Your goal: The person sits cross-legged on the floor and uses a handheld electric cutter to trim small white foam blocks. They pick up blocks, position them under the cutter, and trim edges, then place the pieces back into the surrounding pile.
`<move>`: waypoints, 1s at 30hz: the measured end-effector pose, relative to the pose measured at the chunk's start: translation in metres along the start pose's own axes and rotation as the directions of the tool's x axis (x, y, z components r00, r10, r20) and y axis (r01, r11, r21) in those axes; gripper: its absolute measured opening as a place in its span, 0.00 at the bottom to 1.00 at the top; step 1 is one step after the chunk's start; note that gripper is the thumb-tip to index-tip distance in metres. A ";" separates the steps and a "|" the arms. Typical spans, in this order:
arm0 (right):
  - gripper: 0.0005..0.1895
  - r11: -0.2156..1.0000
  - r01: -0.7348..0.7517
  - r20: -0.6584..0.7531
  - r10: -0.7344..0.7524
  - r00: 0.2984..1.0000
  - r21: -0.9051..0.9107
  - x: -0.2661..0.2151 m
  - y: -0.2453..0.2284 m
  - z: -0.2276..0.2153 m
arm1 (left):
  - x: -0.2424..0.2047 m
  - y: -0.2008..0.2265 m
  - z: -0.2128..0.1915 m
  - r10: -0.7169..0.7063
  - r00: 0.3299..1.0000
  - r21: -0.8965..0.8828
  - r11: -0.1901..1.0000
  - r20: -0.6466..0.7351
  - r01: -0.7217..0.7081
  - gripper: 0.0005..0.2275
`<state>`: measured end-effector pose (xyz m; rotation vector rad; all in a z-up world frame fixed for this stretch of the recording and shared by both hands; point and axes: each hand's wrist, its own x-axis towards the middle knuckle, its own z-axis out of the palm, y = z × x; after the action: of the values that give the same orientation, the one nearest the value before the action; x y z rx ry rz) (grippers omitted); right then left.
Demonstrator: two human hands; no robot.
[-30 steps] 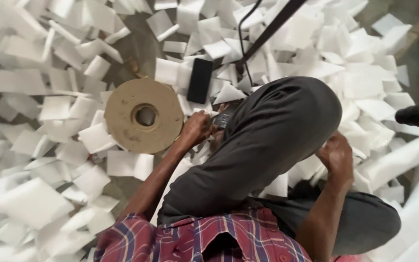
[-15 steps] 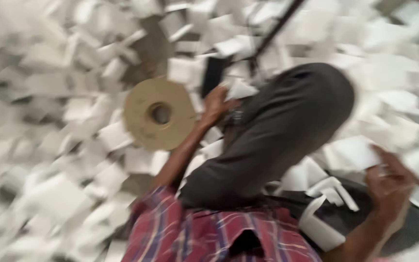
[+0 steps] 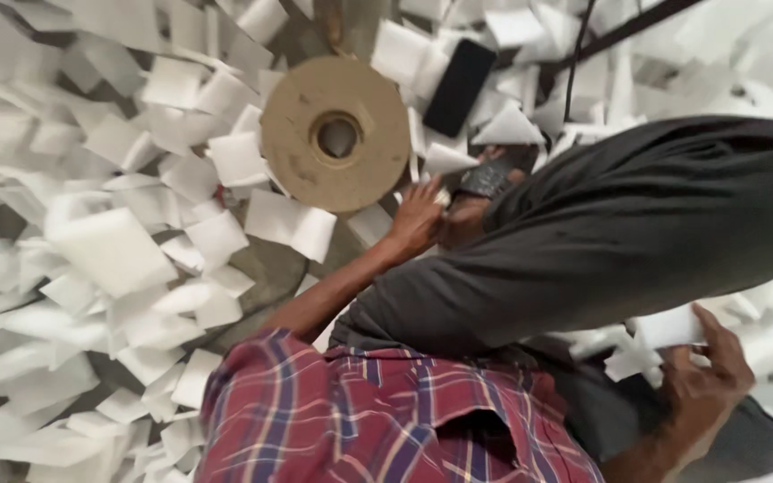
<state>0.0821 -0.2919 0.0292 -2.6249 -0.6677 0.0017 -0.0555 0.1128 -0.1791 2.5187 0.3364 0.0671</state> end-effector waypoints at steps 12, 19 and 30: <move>0.17 0.983 -0.053 -0.144 0.028 0.989 -0.174 0.014 0.016 -0.031 | 0.010 -0.007 0.004 -0.105 0.991 -0.138 0.986 -0.081 0.093 0.06; 0.13 0.949 -0.294 0.011 0.297 0.955 -0.116 0.029 -0.012 0.031 | 0.061 -0.057 0.007 0.007 0.978 0.380 0.922 -0.208 0.074 0.15; 0.16 0.898 -0.383 -0.113 0.413 0.904 0.218 0.018 -0.006 0.036 | 0.059 -0.032 0.057 -0.024 0.999 0.247 0.969 0.037 0.014 0.05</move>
<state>0.0911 -0.2640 0.0007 -2.4939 -0.0598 -0.0173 0.0018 0.1219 -0.2457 2.7582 0.3729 -0.0345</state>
